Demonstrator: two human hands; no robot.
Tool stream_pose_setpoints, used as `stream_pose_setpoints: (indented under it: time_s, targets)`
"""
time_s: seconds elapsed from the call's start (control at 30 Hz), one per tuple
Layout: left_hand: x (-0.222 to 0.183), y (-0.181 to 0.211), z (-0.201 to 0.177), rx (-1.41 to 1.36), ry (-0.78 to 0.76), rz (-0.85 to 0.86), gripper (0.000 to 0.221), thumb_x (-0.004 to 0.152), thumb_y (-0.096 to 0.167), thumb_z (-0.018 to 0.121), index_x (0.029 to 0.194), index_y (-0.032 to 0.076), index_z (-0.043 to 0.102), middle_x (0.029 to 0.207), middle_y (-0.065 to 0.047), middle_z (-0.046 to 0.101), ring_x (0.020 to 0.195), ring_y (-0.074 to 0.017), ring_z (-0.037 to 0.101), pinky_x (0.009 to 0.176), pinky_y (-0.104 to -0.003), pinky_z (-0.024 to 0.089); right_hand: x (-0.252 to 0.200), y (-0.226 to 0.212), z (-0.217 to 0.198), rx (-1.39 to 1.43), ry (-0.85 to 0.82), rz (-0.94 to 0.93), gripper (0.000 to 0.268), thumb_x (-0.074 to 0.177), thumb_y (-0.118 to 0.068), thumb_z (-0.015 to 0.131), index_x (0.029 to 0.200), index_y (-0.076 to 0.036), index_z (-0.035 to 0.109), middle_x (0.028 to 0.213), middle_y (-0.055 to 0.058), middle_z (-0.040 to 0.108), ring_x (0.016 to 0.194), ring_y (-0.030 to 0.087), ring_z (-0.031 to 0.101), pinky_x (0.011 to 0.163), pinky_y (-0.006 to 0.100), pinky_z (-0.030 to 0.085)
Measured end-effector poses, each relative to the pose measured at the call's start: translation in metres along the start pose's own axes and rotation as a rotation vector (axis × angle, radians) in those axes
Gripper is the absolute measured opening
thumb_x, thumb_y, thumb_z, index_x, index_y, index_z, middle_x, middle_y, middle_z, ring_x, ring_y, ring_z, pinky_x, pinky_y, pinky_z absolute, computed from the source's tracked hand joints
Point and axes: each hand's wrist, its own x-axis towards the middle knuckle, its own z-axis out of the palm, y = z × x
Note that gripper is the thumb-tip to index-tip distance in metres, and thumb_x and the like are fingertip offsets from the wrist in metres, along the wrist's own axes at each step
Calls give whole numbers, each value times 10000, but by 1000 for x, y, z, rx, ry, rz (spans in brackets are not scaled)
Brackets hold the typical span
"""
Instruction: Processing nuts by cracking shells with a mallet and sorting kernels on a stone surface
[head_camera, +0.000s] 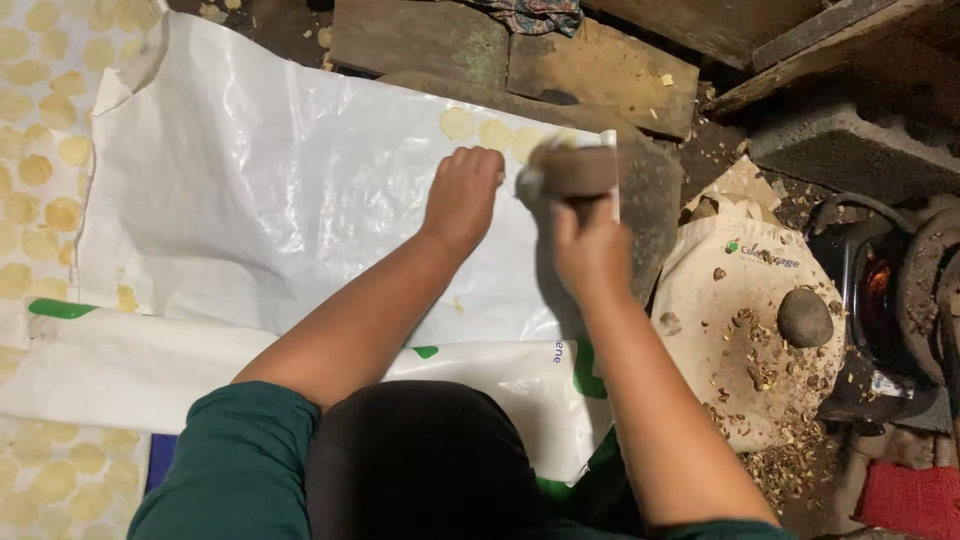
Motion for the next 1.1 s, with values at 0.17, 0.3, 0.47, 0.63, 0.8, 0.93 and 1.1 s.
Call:
stream_pose_setpoints:
  time_s: [0.17, 0.3, 0.47, 0.63, 0.8, 0.93, 1.1]
  targets:
    - [-25, -15, -48, 51, -6, 29, 135, 1083, 280, 535, 1112, 153, 570, 1013, -30, 559, 1032, -253, 582, 880, -384, 487, 19, 11, 12, -45, -266, 38, 519, 1007, -449, 596, 1186, 33, 521, 988, 326, 679, 954, 494, 699, 731, 574, 592]
    - [-33, -23, -34, 58, 19, 51, 106, 1067, 215, 579, 1153, 155, 595, 1041, -33, 557, 1046, -248, 590, 890, -358, 507, 49, 19, -22, 87, -330, 35, 404, 1036, -447, 600, 1030, -44, 628, 596, 74, 652, 559, 256, 709, 571, 427, 575]
    - [-41, -24, -39, 7, 11, 44, 185, 1036, 264, 650, 1170, 139, 623, 1050, -57, 573, 1047, -274, 589, 898, -384, 508, 25, -9, -13, 81, -61, -96, 487, 1017, -401, 634, 1187, 49, 563, 967, 325, 660, 973, 533, 663, 774, 623, 539]
    - [-27, -25, -27, -16, 30, 50, 107, 1045, 183, 640, 1126, 128, 683, 1015, -62, 608, 1024, -267, 608, 886, -372, 507, 23, 7, 21, -63, -215, 41, 542, 1018, -443, 572, 1305, 6, 470, 1014, 309, 682, 1013, 485, 690, 834, 590, 579]
    - [-9, -24, -13, -7, 66, -23, 93, 963, 241, 745, 1000, 170, 698, 968, -16, 613, 981, -225, 601, 874, -369, 499, 32, -4, -18, 94, -156, 13, 385, 991, -417, 675, 947, -44, 592, 787, 220, 661, 826, 422, 701, 666, 492, 536]
    - [6, -13, -12, -29, 14, -64, 169, 883, 327, 809, 936, 210, 700, 973, 32, 592, 1002, -203, 575, 884, -377, 471, 25, -54, -86, 400, -96, -73, 178, 1088, -181, 592, 1004, -54, 498, 672, 22, 553, 449, 145, 552, 367, 297, 481]
    - [6, -5, -8, -41, 134, -17, 175, 863, 293, 802, 923, 164, 701, 986, -2, 583, 957, -210, 534, 936, -372, 398, 41, -55, -77, 632, 318, -712, 100, 1118, -86, 511, 1080, 4, 489, 864, 80, 565, 654, 176, 550, 547, 279, 536]
